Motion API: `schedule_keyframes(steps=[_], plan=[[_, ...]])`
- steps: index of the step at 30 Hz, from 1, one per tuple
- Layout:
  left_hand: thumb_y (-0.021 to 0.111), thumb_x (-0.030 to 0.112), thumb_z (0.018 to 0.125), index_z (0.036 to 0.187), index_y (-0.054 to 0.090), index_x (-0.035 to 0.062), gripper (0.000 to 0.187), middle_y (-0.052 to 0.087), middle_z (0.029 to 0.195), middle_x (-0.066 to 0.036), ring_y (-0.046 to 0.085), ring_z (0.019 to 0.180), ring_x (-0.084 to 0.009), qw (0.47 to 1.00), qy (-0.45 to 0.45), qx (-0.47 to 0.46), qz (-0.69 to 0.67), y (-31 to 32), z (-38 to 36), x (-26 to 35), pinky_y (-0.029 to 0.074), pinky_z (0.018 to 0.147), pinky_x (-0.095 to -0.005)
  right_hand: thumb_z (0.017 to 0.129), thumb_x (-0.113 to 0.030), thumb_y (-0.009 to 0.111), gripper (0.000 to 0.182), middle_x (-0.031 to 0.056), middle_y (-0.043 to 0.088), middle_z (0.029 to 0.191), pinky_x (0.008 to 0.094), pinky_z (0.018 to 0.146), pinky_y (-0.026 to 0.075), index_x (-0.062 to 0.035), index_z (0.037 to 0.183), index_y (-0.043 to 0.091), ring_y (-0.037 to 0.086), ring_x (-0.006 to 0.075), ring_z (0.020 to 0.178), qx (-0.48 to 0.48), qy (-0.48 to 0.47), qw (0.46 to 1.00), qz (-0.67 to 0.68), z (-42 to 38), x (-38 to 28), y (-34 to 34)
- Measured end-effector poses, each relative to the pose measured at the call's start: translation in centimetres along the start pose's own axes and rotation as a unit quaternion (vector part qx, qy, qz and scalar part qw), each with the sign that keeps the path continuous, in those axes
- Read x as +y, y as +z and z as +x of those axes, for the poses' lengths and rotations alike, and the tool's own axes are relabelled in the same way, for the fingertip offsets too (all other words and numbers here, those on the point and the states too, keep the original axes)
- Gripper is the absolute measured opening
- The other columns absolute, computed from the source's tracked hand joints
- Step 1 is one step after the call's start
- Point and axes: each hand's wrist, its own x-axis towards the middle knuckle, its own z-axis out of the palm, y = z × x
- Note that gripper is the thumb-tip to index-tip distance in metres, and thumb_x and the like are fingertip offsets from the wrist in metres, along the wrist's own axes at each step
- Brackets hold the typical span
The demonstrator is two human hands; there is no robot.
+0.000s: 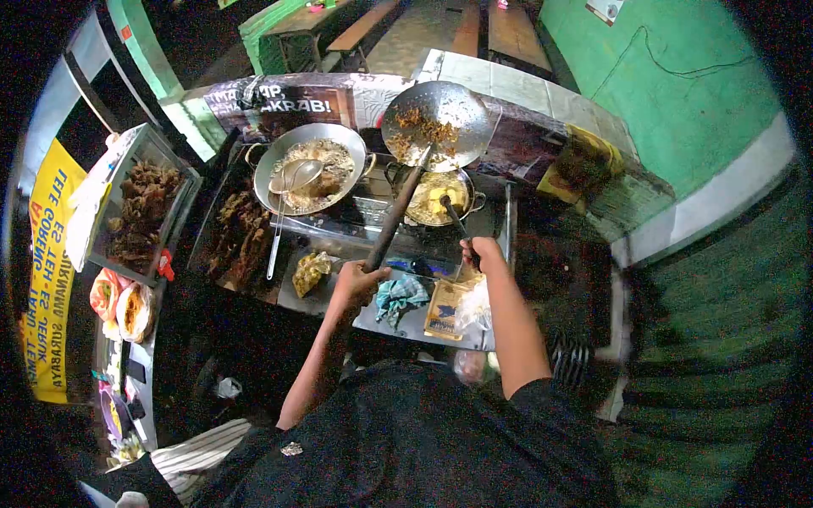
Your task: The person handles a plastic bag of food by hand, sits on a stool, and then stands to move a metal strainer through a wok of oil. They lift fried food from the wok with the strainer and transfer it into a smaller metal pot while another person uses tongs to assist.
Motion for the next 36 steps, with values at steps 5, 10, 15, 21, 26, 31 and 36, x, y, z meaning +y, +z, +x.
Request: schedule_keyframes(steps=[5,10,15,21,26,31,36], plan=[[0.070,0.024,0.074,0.073,0.057,-0.0015,0.028,0.049,0.050,-0.002,0.046,0.039,-0.0104,0.999,0.009,-0.001,0.039,0.1,-0.7,1.4,0.035,0.035,-0.0284,0.079,-0.017,0.066,0.020,0.0083,0.058,0.073,0.0300,0.044,0.036,-0.0067,0.086,0.051,0.053,0.0201,0.057,-0.108,0.101,0.978,0.149,1.3,1.1,0.6],[0.071,0.024,0.074,0.075,0.058,-0.0023,0.030,0.050,0.050,-0.002,0.045,0.038,-0.0104,1.000,0.010,-0.017,0.003,0.4,-0.1,0.8,0.035,0.035,-0.0286,0.077,-0.021,0.069,0.033,0.0124,0.059,0.086,0.0276,0.045,0.042,-0.0037,0.097,0.049,0.055,0.0194,0.064,-0.163,0.187,0.936,0.252,0.7,1.5,2.4],[0.070,0.025,0.074,0.075,0.059,-0.0021,0.029,0.049,0.049,-0.002,0.044,0.039,-0.0103,1.000,0.013,-0.014,0.019,0.4,0.6,0.1,0.034,0.036,-0.0286,0.078,-0.023,0.068,0.036,0.0136,0.059,0.089,0.0263,0.046,0.042,-0.0011,0.098,0.048,0.055,0.0202,0.064,-0.199,0.188,0.922,0.273,-2.2,2.1,4.4],[0.070,0.026,0.073,0.069,0.058,-0.0029,0.031,0.048,0.048,-0.003,0.044,0.041,-0.0097,0.998,0.053,0.001,0.038,-0.1,0.3,-0.1,0.034,0.039,-0.0301,0.080,-0.019,0.065,0.025,0.0119,0.060,0.080,0.0316,0.046,0.045,-0.0014,0.093,0.054,0.056,0.0203,0.060,-0.136,0.089,0.975,0.153,-4.9,2.5,3.9],[0.070,0.026,0.073,0.066,0.057,-0.0015,0.031,0.046,0.048,-0.001,0.041,0.041,-0.0090,0.999,0.040,0.000,0.018,-0.5,0.3,0.2,0.031,0.038,-0.0298,0.076,-0.010,0.065,0.013,0.0088,0.060,0.069,0.0301,0.040,0.045,0.0018,0.080,0.060,0.053,0.0180,0.047,0.077,-0.097,0.982,-0.144,-5.7,0.4,2.3],[0.070,0.025,0.074,0.064,0.055,0.0011,0.030,0.045,0.049,0.001,0.038,0.040,-0.0075,1.000,0.020,-0.006,-0.009,-0.7,0.2,0.2,0.029,0.036,-0.0275,0.072,-0.017,0.073,0.026,0.0091,0.061,0.066,0.0290,0.033,0.041,0.0040,0.071,0.058,0.052,0.0180,0.041,0.239,-0.087,0.915,-0.314,-2.8,-0.7,2.8],[0.070,0.021,0.074,0.067,0.056,0.0022,0.024,0.044,0.049,0.002,0.037,0.037,-0.0072,0.999,0.002,-0.002,-0.036,-0.5,-0.4,1.1,0.026,0.034,-0.0256,0.075,-0.036,0.070,0.035,0.0072,0.061,0.065,0.0364,0.043,0.042,-0.0022,0.079,0.061,0.052,0.0182,0.042,0.162,0.016,0.951,-0.263,4.0,2.2,3.5]])
